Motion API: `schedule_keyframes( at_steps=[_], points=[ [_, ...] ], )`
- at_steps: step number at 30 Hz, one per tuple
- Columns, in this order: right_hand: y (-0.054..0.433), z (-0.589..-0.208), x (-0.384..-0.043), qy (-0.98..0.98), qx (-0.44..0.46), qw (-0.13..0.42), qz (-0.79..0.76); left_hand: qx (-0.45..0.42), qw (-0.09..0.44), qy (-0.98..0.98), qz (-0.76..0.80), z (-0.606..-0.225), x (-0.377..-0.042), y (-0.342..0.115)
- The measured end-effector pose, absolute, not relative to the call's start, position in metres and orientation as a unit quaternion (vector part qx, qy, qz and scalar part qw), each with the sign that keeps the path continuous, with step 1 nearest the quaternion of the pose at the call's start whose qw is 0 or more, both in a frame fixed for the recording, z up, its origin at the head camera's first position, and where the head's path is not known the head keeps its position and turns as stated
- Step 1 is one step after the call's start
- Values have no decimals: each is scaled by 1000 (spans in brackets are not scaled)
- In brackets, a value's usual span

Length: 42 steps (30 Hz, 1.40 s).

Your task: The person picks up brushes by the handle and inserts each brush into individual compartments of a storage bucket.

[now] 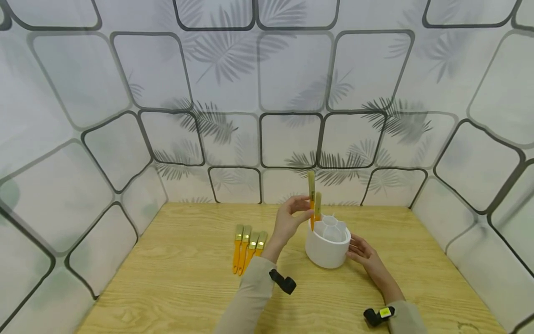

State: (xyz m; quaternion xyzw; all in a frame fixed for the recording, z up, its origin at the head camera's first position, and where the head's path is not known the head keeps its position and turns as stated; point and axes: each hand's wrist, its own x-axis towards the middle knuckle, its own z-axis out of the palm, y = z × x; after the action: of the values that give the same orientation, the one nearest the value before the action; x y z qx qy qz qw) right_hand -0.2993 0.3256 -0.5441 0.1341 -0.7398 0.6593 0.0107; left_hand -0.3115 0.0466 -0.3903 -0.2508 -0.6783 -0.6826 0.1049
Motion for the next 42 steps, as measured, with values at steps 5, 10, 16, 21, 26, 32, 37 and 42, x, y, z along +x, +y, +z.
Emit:
schedule_keyframes(
  at_steps=[5, 10, 16, 21, 26, 32, 37, 42],
  points=[
    [326, -546, -299, -740, 136, 9, 658, -257, 110, -675, -683, -390, -312, 49],
    [327, -547, -300, -741, 135, 10, 658, -266, 122, -668, -685, -390, -312, 52],
    [327, -548, -301, -742, 126, 6, 658, -265, 129, -673, -678, -390, -311, 57],
    [327, -549, -302, -744, 122, 6, 657, -272, 128, -677, -672, -390, -310, 59],
    [328, -549, -303, -742, 126, 7, 658, -282, 133, -684, -659, -391, -309, 62],
    [329, -550, -303, -740, 134, 10, 659, -281, 136, -689, -654, -392, -308, 65],
    [328, -550, -302, -741, 125, 8, 660, -272, 138, -691, -655, -396, -308, 67],
    [328, -551, -304, -746, 121, 11, 655, -269, 129, -698, -651, -400, -308, 67]
  ],
)
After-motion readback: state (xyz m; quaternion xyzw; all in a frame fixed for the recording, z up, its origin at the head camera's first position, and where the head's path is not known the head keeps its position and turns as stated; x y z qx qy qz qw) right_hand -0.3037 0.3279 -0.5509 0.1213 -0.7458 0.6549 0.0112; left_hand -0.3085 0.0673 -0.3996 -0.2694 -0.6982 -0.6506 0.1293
